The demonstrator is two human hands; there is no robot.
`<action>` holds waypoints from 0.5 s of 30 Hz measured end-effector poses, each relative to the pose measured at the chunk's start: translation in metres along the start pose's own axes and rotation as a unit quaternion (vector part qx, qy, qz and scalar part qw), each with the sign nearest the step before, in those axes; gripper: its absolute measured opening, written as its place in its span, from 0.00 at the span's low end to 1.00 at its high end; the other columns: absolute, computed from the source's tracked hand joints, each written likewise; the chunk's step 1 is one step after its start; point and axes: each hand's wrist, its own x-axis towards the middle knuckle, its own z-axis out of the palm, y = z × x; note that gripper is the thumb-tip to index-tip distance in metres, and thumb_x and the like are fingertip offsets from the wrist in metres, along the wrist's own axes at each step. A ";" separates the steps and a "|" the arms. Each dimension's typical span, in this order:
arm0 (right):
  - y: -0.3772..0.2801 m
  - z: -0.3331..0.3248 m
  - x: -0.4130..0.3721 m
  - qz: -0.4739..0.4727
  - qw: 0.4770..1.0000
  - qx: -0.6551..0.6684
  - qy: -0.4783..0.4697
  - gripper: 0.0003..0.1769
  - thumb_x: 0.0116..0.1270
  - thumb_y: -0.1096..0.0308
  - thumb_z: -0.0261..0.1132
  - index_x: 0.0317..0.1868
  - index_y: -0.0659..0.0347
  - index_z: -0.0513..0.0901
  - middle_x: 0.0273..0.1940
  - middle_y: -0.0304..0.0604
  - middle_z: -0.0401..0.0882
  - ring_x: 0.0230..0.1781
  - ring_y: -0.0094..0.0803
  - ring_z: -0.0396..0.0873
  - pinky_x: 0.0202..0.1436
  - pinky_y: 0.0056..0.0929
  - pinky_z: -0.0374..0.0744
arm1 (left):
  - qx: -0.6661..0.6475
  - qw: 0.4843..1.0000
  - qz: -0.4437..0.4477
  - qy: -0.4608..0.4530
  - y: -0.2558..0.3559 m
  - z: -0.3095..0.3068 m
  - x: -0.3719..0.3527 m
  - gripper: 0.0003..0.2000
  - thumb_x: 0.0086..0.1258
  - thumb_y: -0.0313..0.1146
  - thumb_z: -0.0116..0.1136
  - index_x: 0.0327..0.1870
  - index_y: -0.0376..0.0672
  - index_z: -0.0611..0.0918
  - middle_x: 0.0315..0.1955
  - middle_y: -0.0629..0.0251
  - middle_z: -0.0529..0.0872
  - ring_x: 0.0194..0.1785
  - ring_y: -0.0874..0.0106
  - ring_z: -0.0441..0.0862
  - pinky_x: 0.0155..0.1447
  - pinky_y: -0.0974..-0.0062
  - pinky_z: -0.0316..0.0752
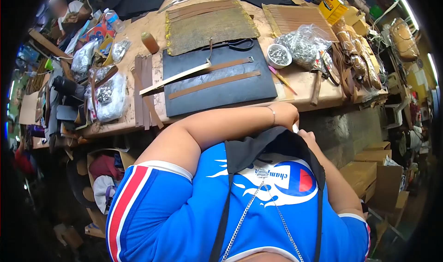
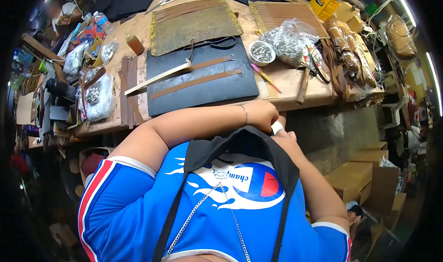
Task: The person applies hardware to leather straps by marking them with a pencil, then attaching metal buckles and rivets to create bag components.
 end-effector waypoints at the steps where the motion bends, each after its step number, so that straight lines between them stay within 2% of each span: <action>1: -0.006 0.007 -0.010 -0.025 0.990 -0.126 0.055 0.08 0.64 0.66 0.64 0.38 0.55 0.89 0.43 0.49 0.84 0.39 0.50 0.78 0.46 0.41 0.77 | 0.001 1.000 -0.008 0.001 0.005 -0.001 0.002 0.14 0.56 0.40 0.71 0.43 0.48 0.92 0.38 0.55 0.92 0.45 0.54 0.90 0.53 0.58 0.82; 2: 0.006 0.020 -0.012 -0.042 0.986 -0.137 0.083 0.10 0.63 0.63 0.65 0.40 0.55 0.90 0.44 0.49 0.87 0.33 0.52 0.76 0.39 0.46 0.75 | -0.012 1.000 -0.025 0.002 0.012 -0.001 0.004 0.16 0.52 0.40 0.73 0.43 0.49 0.92 0.38 0.56 0.92 0.46 0.55 0.89 0.52 0.58 0.82; 3: 0.025 0.033 -0.009 -0.040 0.986 -0.136 0.085 0.10 0.63 0.63 0.65 0.40 0.55 0.90 0.44 0.49 0.87 0.33 0.52 0.76 0.39 0.46 0.75 | -0.010 1.000 -0.023 0.000 0.017 0.004 0.004 0.16 0.52 0.40 0.73 0.43 0.49 0.92 0.38 0.56 0.92 0.46 0.55 0.89 0.52 0.58 0.82; 5: 0.056 0.050 -0.007 0.099 0.972 -0.194 -0.094 0.12 0.64 0.62 0.65 0.42 0.59 0.90 0.42 0.52 0.89 0.34 0.58 0.80 0.40 0.47 0.79 | 0.001 1.000 0.001 0.017 0.025 0.022 0.004 0.15 0.53 0.39 0.72 0.42 0.48 0.91 0.38 0.56 0.92 0.47 0.54 0.89 0.51 0.57 0.82; 6: 0.044 0.058 -0.008 0.249 0.966 -0.067 -0.026 0.14 0.65 0.61 0.66 0.43 0.62 0.90 0.42 0.54 0.89 0.42 0.61 0.85 0.46 0.46 0.83 | -0.015 0.999 0.028 0.030 0.022 0.029 -0.002 0.15 0.53 0.38 0.71 0.42 0.47 0.90 0.39 0.56 0.91 0.46 0.52 0.89 0.51 0.55 0.82; 7: 0.058 0.076 0.005 0.352 0.935 0.031 -0.033 0.14 0.66 0.63 0.66 0.45 0.63 0.90 0.42 0.59 0.89 0.49 0.57 0.88 0.50 0.47 0.84 | -0.041 0.999 0.028 -0.015 0.021 0.009 -0.019 0.14 0.59 0.41 0.72 0.43 0.45 0.90 0.41 0.55 0.91 0.47 0.54 0.89 0.53 0.58 0.81; 8: 0.079 0.074 -0.006 0.290 0.946 0.050 -0.135 0.14 0.66 0.64 0.66 0.47 0.63 0.90 0.45 0.60 0.89 0.49 0.55 0.88 0.50 0.46 0.84 | -0.103 0.994 0.025 -0.029 0.001 0.005 -0.027 0.15 0.62 0.44 0.72 0.44 0.45 0.90 0.42 0.54 0.90 0.48 0.55 0.88 0.55 0.59 0.81; 9: 0.031 0.017 -0.004 0.225 0.944 0.067 -0.233 0.15 0.66 0.65 0.66 0.48 0.63 0.90 0.47 0.61 0.89 0.49 0.53 0.88 0.51 0.45 0.84 | -0.162 0.986 0.023 -0.043 -0.021 -0.002 -0.035 0.16 0.65 0.46 0.72 0.44 0.44 0.90 0.43 0.54 0.90 0.50 0.57 0.88 0.57 0.61 0.80; 10: 0.006 -0.025 0.005 0.072 0.946 0.043 -0.312 0.17 0.69 0.62 0.67 0.51 0.64 0.89 0.47 0.59 0.90 0.49 0.51 0.88 0.53 0.42 0.84 | -0.156 0.986 -0.022 0.048 -0.036 -0.020 -0.056 0.16 0.68 0.48 0.71 0.44 0.44 0.90 0.44 0.54 0.90 0.51 0.57 0.88 0.58 0.62 0.80; 11: -0.013 -0.062 0.014 -0.082 0.920 0.017 -0.382 0.19 0.71 0.59 0.67 0.53 0.64 0.89 0.46 0.56 0.90 0.50 0.49 0.89 0.55 0.38 0.83 | -0.148 0.977 -0.067 0.138 -0.051 -0.038 -0.081 0.17 0.71 0.49 0.70 0.45 0.43 0.90 0.44 0.54 0.89 0.52 0.58 0.87 0.59 0.63 0.79; 13: -0.038 -0.115 0.025 -0.056 0.931 0.040 -0.358 0.17 0.75 0.61 0.65 0.55 0.63 0.89 0.45 0.53 0.91 0.46 0.43 0.89 0.53 0.37 0.84 | -0.043 0.914 -0.147 0.375 -0.114 -0.043 -0.115 0.10 0.72 0.39 0.68 0.42 0.41 0.88 0.42 0.56 0.89 0.46 0.58 0.86 0.52 0.61 0.80; 14: -0.031 -0.122 0.041 -0.061 0.945 0.083 -0.311 0.16 0.77 0.62 0.65 0.55 0.63 0.89 0.44 0.52 0.91 0.44 0.42 0.89 0.53 0.37 0.84 | 0.022 0.847 -0.164 0.506 -0.138 -0.041 -0.135 0.10 0.69 0.40 0.69 0.39 0.42 0.87 0.36 0.57 0.88 0.41 0.55 0.86 0.48 0.59 0.80; 15: -0.023 -0.124 0.060 -0.065 0.954 0.127 -0.263 0.15 0.78 0.63 0.64 0.55 0.63 0.89 0.43 0.50 0.91 0.42 0.40 0.88 0.53 0.36 0.84 | 0.072 0.831 -0.227 0.503 -0.163 -0.047 -0.157 0.10 0.69 0.41 0.69 0.39 0.44 0.86 0.36 0.59 0.88 0.43 0.56 0.85 0.50 0.59 0.79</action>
